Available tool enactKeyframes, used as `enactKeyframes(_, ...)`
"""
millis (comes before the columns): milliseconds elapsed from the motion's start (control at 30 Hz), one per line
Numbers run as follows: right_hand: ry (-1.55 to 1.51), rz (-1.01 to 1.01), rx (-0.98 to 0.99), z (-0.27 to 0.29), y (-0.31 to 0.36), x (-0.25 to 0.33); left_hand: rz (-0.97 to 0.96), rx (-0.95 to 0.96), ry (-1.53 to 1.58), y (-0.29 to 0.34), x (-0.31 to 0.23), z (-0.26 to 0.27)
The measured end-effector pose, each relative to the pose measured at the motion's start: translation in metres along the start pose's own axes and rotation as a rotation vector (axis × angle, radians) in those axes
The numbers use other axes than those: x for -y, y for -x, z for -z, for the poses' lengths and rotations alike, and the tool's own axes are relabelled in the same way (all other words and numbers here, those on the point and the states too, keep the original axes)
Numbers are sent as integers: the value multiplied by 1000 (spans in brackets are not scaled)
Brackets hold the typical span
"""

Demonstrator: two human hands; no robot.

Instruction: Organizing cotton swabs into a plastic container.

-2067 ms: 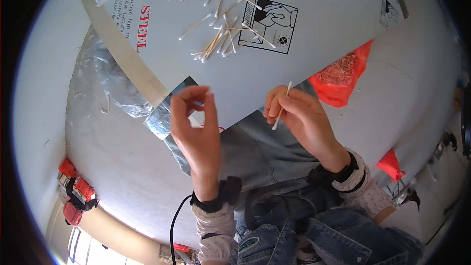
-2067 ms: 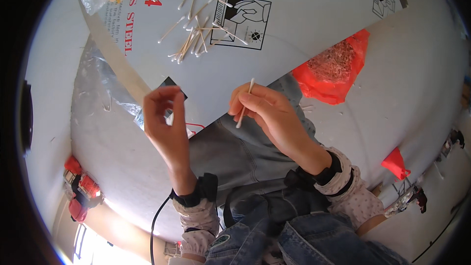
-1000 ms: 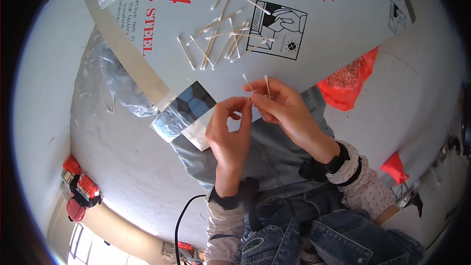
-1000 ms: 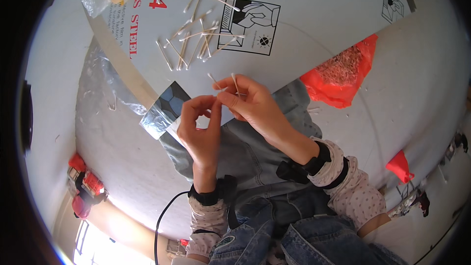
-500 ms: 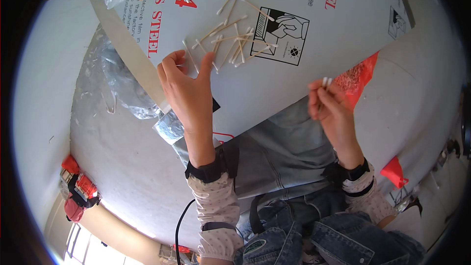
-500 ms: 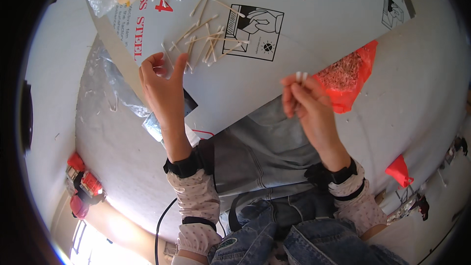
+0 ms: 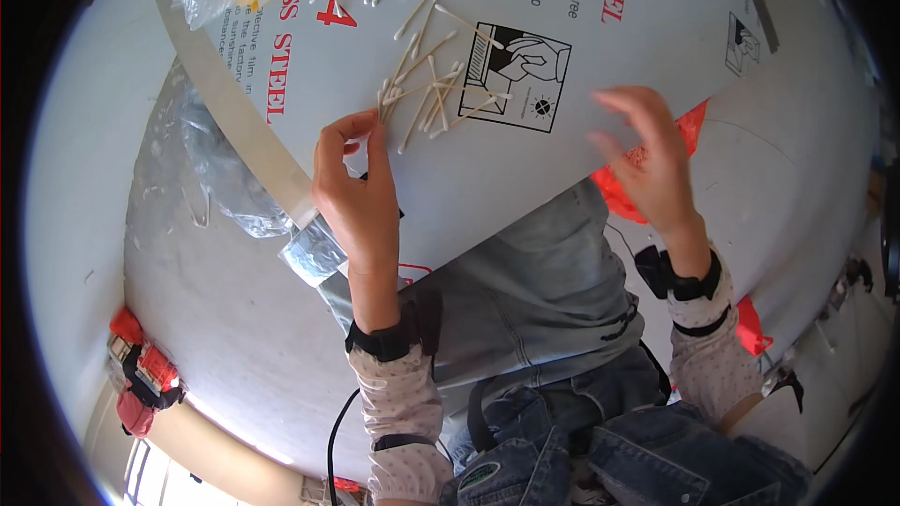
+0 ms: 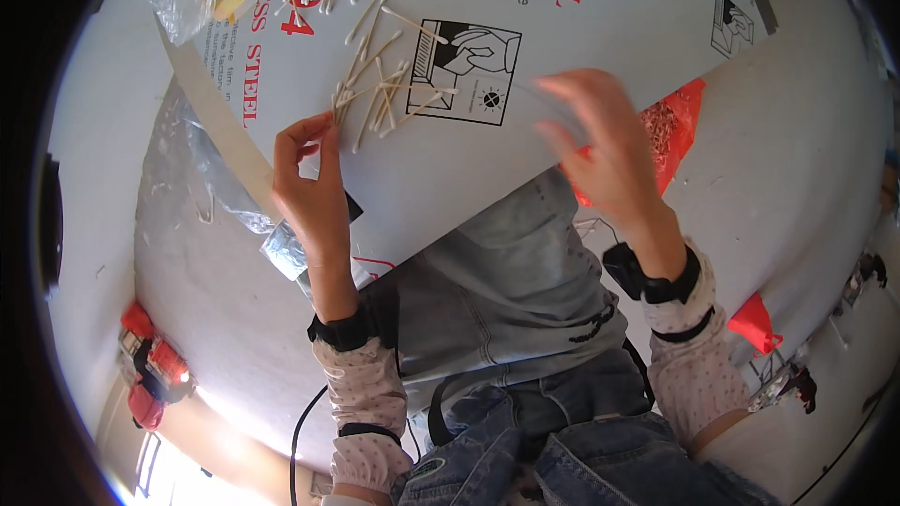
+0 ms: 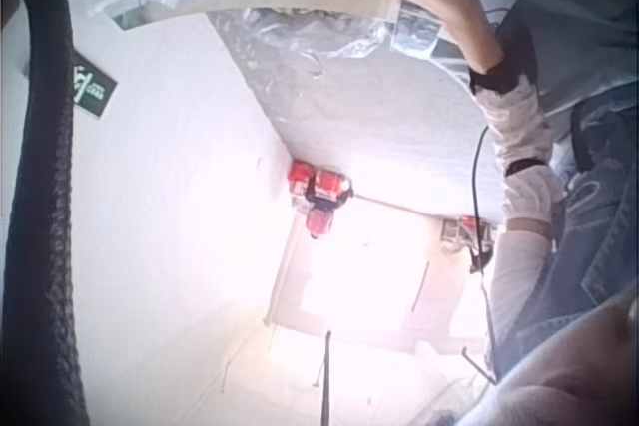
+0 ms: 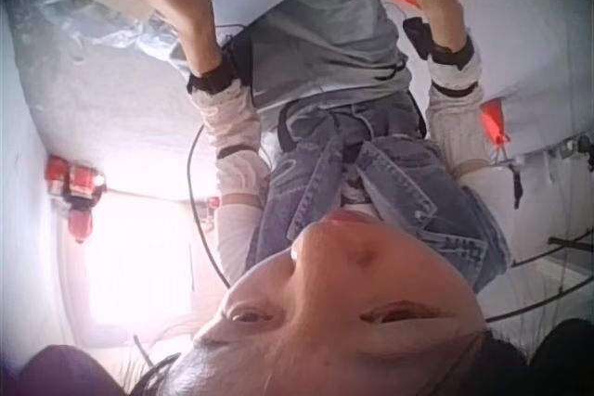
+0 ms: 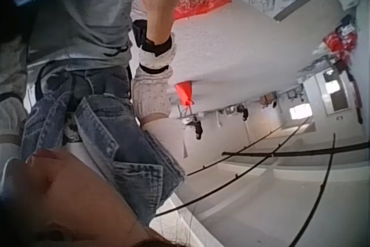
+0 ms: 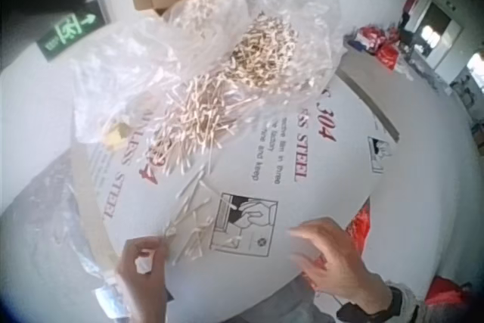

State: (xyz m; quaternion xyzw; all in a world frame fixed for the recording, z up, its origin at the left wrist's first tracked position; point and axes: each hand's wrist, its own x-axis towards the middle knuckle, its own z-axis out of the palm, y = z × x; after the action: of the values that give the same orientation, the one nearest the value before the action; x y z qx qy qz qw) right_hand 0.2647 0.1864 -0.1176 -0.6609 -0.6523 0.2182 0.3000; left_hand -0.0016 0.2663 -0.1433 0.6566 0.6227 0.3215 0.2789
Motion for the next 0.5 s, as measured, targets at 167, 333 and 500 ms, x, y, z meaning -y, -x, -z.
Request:
enactKeyframes(167, 138, 379, 198, -48, -60, 28, -193, -4, -143, 14, -9, -5)
enactKeyframes(333, 285, 701, 266, -61, -117, 22, -134, 7, -97, 11, -4, 0)
enactKeyframes(500, 312, 848, 269, -65, -140, 21, -156, 12, -85, 7, -4, 2)
